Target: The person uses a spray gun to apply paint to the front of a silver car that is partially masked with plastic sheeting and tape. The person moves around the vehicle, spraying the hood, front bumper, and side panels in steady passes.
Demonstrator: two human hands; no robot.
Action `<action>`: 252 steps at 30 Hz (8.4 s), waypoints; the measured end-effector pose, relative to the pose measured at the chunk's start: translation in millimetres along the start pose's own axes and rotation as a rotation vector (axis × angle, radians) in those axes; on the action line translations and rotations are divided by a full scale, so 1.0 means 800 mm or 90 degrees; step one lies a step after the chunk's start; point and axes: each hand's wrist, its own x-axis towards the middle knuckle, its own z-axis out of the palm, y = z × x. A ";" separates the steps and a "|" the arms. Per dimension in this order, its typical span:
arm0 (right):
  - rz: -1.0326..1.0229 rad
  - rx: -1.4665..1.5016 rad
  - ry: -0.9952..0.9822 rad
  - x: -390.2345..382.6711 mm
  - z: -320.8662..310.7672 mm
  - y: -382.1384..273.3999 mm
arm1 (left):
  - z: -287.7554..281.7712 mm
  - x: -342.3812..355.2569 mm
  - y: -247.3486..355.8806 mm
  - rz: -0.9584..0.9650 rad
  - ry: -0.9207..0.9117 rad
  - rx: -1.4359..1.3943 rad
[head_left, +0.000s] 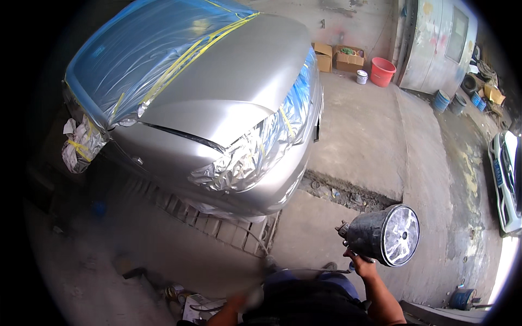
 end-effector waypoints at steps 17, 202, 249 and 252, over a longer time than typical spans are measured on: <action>0.031 0.484 -0.038 0.229 -0.157 0.090 | 0.133 0.072 0.236 0.108 -0.249 -0.352; 0.011 0.583 -0.916 0.786 -0.016 -0.075 | -1.098 -0.356 0.827 0.618 0.735 -1.327; 0.015 0.257 -0.848 0.815 -0.213 0.391 | -0.748 0.096 0.875 0.395 0.555 -1.778; 0.020 0.261 -0.825 0.814 -0.208 0.380 | -0.742 0.103 0.872 0.383 0.554 -1.774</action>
